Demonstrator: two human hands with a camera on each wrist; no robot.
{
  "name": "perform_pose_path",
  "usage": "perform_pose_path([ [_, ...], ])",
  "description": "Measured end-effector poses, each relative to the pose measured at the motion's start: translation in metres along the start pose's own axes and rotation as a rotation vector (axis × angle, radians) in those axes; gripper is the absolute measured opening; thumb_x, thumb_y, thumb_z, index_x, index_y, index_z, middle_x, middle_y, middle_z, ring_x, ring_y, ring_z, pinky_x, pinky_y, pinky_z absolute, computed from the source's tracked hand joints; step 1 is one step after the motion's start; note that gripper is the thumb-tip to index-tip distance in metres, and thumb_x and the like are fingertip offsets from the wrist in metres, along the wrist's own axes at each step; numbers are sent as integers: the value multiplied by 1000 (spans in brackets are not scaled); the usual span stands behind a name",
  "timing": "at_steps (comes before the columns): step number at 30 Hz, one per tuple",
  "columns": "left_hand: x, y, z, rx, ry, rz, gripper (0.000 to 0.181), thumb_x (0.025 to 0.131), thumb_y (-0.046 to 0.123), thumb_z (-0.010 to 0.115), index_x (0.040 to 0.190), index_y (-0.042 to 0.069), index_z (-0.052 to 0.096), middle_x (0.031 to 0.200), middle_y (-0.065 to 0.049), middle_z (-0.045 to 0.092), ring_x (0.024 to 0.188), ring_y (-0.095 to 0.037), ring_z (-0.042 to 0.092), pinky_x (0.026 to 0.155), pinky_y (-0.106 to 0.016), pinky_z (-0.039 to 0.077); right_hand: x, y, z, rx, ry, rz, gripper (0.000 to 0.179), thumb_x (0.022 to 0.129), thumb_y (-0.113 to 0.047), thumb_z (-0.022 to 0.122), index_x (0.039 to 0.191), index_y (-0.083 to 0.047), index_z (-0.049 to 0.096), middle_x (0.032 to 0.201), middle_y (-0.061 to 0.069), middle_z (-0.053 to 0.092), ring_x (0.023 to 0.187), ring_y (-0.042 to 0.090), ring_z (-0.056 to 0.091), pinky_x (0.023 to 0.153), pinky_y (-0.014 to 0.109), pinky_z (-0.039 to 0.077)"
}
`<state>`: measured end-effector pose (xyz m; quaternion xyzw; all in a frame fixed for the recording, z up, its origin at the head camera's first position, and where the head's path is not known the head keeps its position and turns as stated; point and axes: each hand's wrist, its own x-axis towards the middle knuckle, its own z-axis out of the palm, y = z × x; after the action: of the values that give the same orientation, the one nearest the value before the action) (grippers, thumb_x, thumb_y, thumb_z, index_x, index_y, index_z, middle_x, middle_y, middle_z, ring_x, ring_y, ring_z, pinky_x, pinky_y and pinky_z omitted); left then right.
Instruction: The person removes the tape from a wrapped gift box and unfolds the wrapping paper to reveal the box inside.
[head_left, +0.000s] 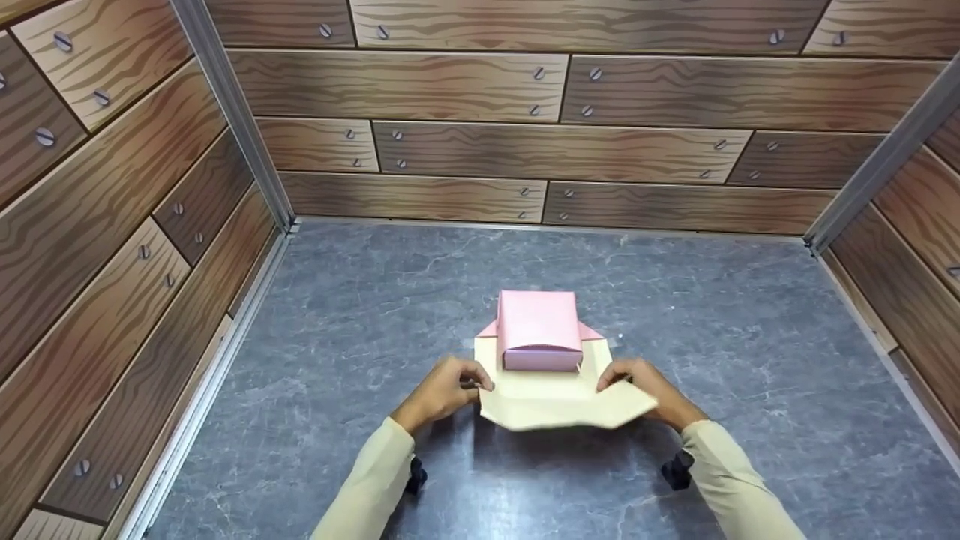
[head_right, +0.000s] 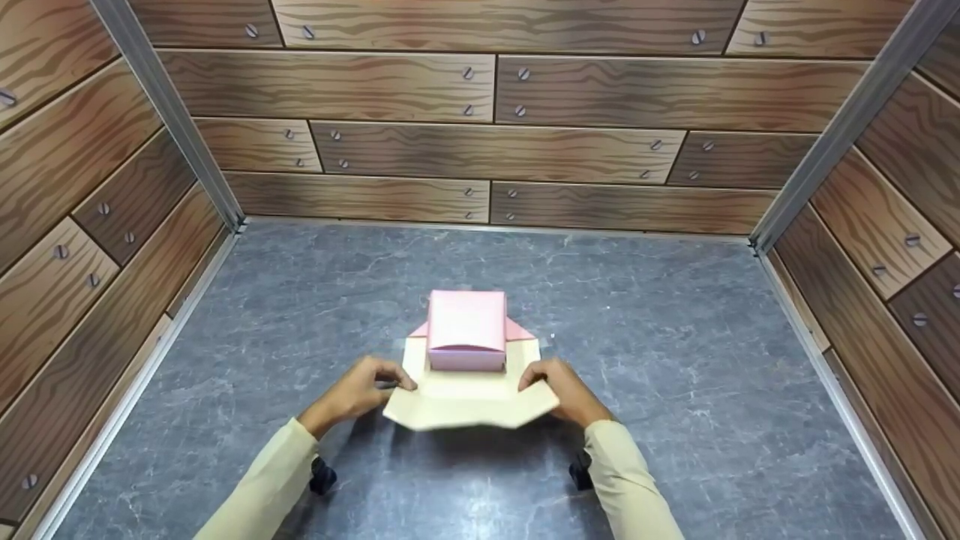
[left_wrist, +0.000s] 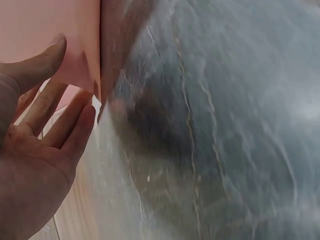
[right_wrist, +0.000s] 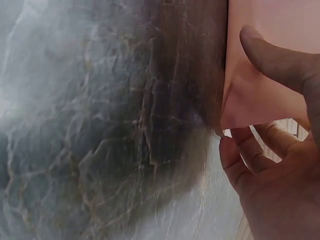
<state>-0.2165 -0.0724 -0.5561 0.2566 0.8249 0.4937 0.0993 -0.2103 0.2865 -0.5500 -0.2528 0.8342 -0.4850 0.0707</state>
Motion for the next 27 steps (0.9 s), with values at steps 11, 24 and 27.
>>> perform_pose_path([
  [11, -6, 7, -4, 242, -108, -41, 16, 90, -5, 71, 93, 7, 81, 104, -2, 77, 105, -18, 70, 97, -35, 54, -10, 0, -3, -186, -35, 39, 14, 78, -1, 82, 90, -2, 75, 92, 9, 72, 84, 13, 62, 76, 29, 54],
  [24, -12, 17, -1, 375, -161, -64, 29, 92, -9, 61, 92, 11, 82, 104, 2, 76, 105, -12, 68, 93, -30, 55, -19, -2, -3, -284, -60, 25, 41, 75, 27, 49, 91, -1, 75, 93, 8, 74, 92, 28, 69, 84, 43, 58],
  [27, -11, 24, 1, 369, -164, -91, 32, 93, -7, 54, 93, 10, 82, 103, 1, 76, 97, -9, 67, 87, -28, 56, -19, -4, -1, -329, -47, 28, 41, 78, 26, 48, 90, -2, 76, 92, 8, 74, 93, 30, 70, 84, 46, 58],
])
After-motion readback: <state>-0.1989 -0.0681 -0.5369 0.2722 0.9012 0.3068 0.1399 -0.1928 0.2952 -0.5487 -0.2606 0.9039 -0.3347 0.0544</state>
